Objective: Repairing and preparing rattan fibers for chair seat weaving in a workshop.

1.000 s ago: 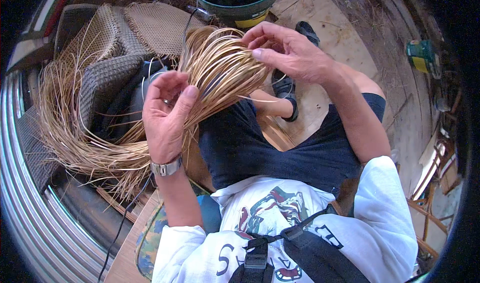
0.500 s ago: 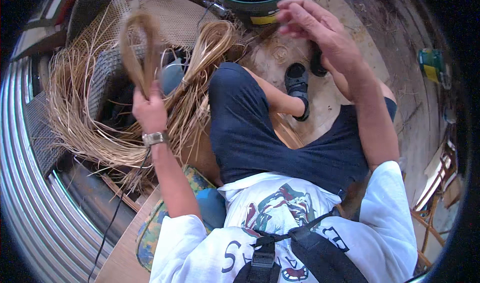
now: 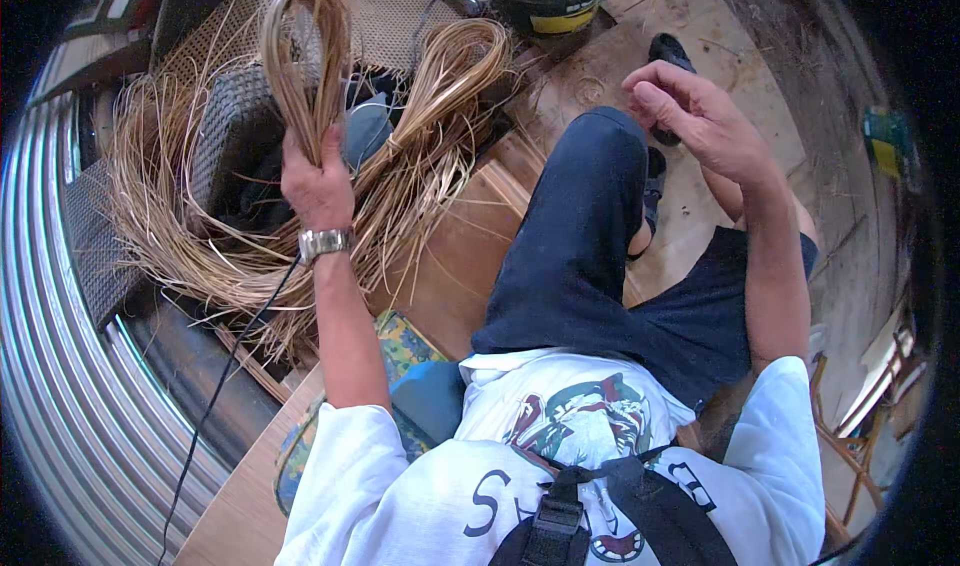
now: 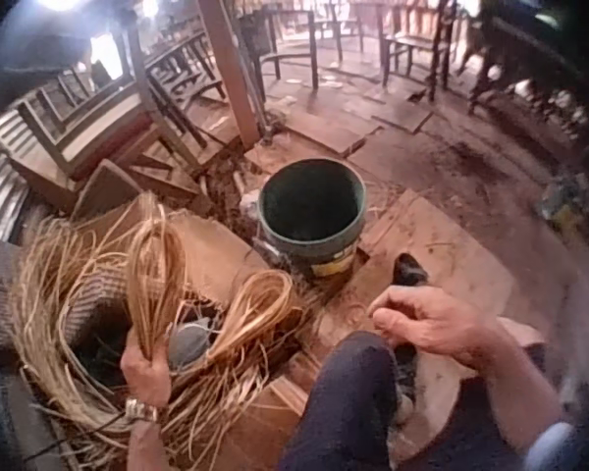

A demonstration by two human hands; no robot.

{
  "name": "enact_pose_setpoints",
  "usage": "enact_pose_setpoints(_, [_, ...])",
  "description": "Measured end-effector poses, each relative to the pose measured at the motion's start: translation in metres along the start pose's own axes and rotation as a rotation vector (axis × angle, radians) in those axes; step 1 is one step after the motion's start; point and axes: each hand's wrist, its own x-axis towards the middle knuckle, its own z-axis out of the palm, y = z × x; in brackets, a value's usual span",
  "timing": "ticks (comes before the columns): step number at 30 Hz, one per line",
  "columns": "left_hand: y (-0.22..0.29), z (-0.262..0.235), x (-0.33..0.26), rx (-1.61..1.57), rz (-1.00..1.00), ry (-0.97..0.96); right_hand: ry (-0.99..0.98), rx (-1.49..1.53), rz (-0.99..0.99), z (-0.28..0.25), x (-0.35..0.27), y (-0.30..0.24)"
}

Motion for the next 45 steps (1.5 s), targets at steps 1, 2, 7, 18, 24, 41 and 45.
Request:
enact_pose_setpoints(1, [0.002,0.008,0.0,-0.017,0.009,-0.02,-0.06,-0.043,0.004,-0.001,0.0,-0.001])
enact_pose_setpoints(2, [0.003,0.014,0.0,-0.034,0.019,-0.04,-0.055,-0.044,0.003,-0.001,0.001,-0.003])
enact_pose_setpoints(7, [0.021,-0.007,0.007,-0.104,0.012,-0.112,0.023,0.036,-0.028,0.002,0.002,-0.012])
enact_pose_setpoints(18, [0.066,-0.082,-0.048,-0.847,-0.27,-1.461,-0.028,0.043,0.016,-0.003,-0.001,-0.01])
enact_pose_setpoints(24, [0.048,0.056,-0.011,-0.446,-0.218,-0.664,-0.01,0.058,0.101,0.003,-0.01,-0.017])
enact_pose_setpoints(41, [0.014,-0.042,0.015,0.066,-0.036,-0.04,-0.011,-0.146,0.097,0.003,-0.002,0.004])
enact_pose_setpoints(45, [0.009,-0.046,-0.012,-0.15,-0.22,-0.082,-0.02,-0.121,0.148,0.003,0.003,0.007])
